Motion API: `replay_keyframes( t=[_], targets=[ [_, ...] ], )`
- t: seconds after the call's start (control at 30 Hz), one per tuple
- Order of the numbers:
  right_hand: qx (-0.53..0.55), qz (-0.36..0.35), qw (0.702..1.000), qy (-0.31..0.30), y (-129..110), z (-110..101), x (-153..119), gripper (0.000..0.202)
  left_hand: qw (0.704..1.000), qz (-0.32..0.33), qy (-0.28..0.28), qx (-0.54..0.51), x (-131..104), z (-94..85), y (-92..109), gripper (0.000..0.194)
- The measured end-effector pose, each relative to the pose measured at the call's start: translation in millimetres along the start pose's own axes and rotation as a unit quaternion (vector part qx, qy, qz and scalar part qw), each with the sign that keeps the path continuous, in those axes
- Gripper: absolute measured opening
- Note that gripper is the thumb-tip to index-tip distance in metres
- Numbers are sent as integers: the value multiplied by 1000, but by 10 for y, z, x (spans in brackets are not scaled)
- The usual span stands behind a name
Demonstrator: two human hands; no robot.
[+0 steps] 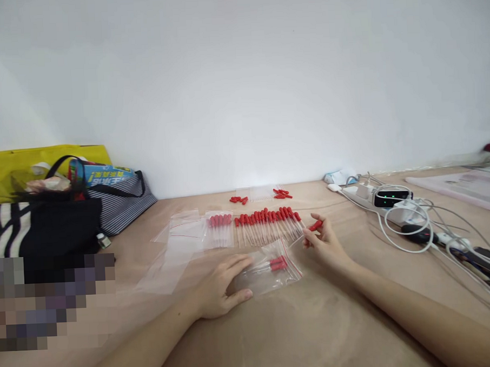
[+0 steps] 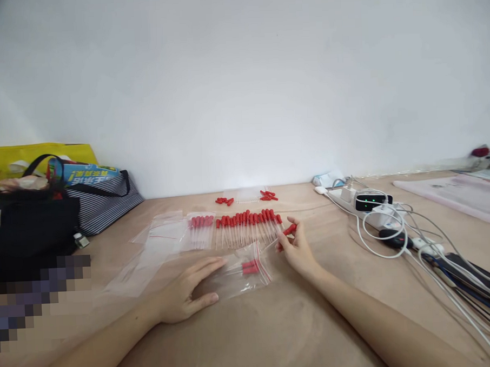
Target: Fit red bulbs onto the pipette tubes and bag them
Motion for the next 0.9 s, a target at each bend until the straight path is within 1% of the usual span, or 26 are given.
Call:
replay_keyframes(
  t=[0.03, 0.1, 0.2, 0.3, 0.37, 0.47, 0.53, 0.63, 0.73, 0.83, 0.9],
  targets=[
    [8, 3, 1000, 1, 17, 12, -11, 62, 1000, -6, 4, -6, -3, -9, -5, 55],
    [34, 18, 999, -17, 54, 66, -21, 58, 1000, -9, 10, -19, -4, -29, 2, 56],
    [80, 58, 993, -68, 100, 206, -51, 51, 999, -11, 4, -33, 1, -39, 18, 54],
    [78, 89, 986, -120, 108, 356, -112, 48, 999, -15, -7, -36, 5, -19, 8, 56],
    [50, 88, 984, -145, 92, 418, -148, 45, 999, -13, -10, -37, 5, -4, -2, 56],
    [4, 71, 985, -157, 79, 430, -172, 36, 999, -5, -4, -33, 4, -2, -11, 55],
    [-31, 70, 982, -170, 110, 423, -175, 32, 1000, 1, 0, -29, 6, -8, -9, 55],
    [-71, 87, 973, -204, 198, 443, -177, 30, 1000, 4, -1, -26, 11, -10, -7, 55],
    [-39, 95, 969, -223, 235, 509, -173, 32, 1000, 7, 0, -29, 13, -11, -5, 55],
    [4, 86, 962, -260, 189, 628, -179, 33, 1000, 3, -4, -25, 10, -1, -15, 56],
    [-5, 79, 959, -273, 164, 669, -177, 32, 1000, -3, -6, -19, 9, 8, -25, 57]
  ],
)
Point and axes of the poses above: each hand's wrist, its own x-axis towards the middle knuckle, its own z-axis out of the palm, y = z × x, the point moved 7 cm from there along x, towards the middle knuckle, and after that the axes turned 6 degrees about -y, right-handed, at the moved point
